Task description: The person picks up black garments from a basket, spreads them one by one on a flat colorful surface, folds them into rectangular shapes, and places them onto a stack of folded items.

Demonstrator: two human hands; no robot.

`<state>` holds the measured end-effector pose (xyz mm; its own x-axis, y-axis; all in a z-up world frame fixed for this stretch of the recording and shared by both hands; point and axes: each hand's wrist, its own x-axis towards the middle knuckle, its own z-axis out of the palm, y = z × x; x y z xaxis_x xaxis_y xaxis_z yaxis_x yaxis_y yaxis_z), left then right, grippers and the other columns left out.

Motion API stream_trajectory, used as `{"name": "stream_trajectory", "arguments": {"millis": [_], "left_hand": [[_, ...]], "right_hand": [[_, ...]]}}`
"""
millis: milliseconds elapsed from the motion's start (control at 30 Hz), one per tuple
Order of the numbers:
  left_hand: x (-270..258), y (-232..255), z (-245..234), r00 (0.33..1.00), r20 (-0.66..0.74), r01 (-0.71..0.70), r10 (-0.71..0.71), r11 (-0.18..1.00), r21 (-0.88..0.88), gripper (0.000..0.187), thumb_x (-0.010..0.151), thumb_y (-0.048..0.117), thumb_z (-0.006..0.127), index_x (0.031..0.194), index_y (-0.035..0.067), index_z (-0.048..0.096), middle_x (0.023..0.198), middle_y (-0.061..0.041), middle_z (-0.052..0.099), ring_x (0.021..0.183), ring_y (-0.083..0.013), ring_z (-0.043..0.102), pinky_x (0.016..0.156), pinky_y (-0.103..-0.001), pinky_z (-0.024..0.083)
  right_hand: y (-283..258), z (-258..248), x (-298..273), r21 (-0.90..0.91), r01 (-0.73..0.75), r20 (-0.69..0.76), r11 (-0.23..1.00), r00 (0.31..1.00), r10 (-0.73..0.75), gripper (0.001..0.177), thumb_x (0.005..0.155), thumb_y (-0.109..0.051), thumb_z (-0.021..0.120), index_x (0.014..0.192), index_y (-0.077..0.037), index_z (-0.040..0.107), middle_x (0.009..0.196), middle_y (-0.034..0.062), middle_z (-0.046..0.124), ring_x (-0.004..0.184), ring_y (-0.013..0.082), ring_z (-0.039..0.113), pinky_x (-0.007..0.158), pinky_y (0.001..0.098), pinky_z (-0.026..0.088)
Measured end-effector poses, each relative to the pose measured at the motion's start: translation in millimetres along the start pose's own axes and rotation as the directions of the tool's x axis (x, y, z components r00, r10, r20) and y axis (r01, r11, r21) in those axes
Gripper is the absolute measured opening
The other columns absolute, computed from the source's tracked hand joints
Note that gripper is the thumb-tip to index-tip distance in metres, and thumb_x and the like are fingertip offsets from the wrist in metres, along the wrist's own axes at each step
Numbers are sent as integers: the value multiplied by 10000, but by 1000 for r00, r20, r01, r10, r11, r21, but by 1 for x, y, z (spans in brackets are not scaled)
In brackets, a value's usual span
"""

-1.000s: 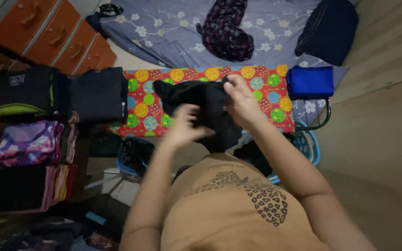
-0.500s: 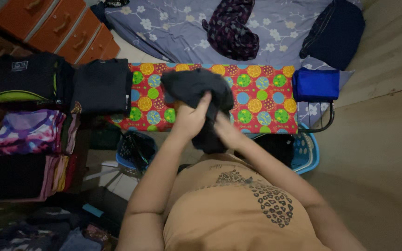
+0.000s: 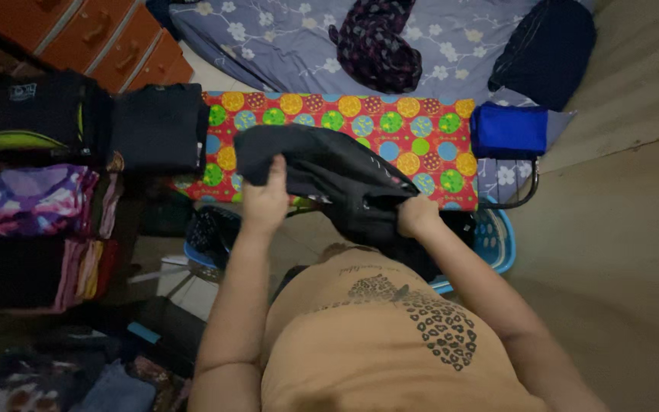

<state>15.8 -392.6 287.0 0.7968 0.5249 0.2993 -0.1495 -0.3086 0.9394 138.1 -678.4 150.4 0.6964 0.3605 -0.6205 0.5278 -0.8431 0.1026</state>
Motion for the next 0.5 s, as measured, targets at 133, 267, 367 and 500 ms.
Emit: {"name": "stream_trajectory", "arguments": {"millis": [133, 267, 367, 500], "left_hand": [[6, 13, -10, 940, 39, 339, -338, 940, -37, 292, 1029, 267, 653, 1119, -9, 687, 953, -101, 712, 787, -258, 643, 716, -431, 536], [-1, 22, -17, 887, 163, 211, -432, 694, 689, 439, 1049, 361, 754, 990, -73, 722, 927, -250, 716, 872, -374, 712, 789, -466, 549], [-33, 39, 17, 905, 243, 85, -349, 709, 700, 316, 879, 242, 780, 1116, 37, 740, 1038, -194, 747, 974, -379, 711, 842, -457, 545], [-63, 57, 87, 731, 606, -418, 315, 908, 31, 538, 730, 230, 830, 1183, 4, 650, 1180, -211, 672, 1137, -399, 618, 997, -459, 469]], "right_hand": [[42, -4, -30, 139, 253, -218, 958, 951, -219, 488, 756, -156, 731, 1243, -129, 712, 1180, 171, 668, 1122, 366, 633, 961, 459, 533], [72, -51, -88, 355, 566, -347, 744, 819, -458, 565, 617, -260, 921, 1084, -30, 700, 1049, 176, 631, 1067, 365, 579, 888, 453, 499], [69, -86, -127, 416, 718, -495, 558, 694, -523, 245, 892, -250, 760, 1020, -44, 720, 1018, 126, 634, 1031, 310, 612, 887, 417, 501], [55, -108, -156, 223, 913, -761, 342, 382, -525, 168, 924, -185, 726, 975, -28, 700, 1042, 110, 657, 1055, 304, 599, 943, 437, 446]]}}
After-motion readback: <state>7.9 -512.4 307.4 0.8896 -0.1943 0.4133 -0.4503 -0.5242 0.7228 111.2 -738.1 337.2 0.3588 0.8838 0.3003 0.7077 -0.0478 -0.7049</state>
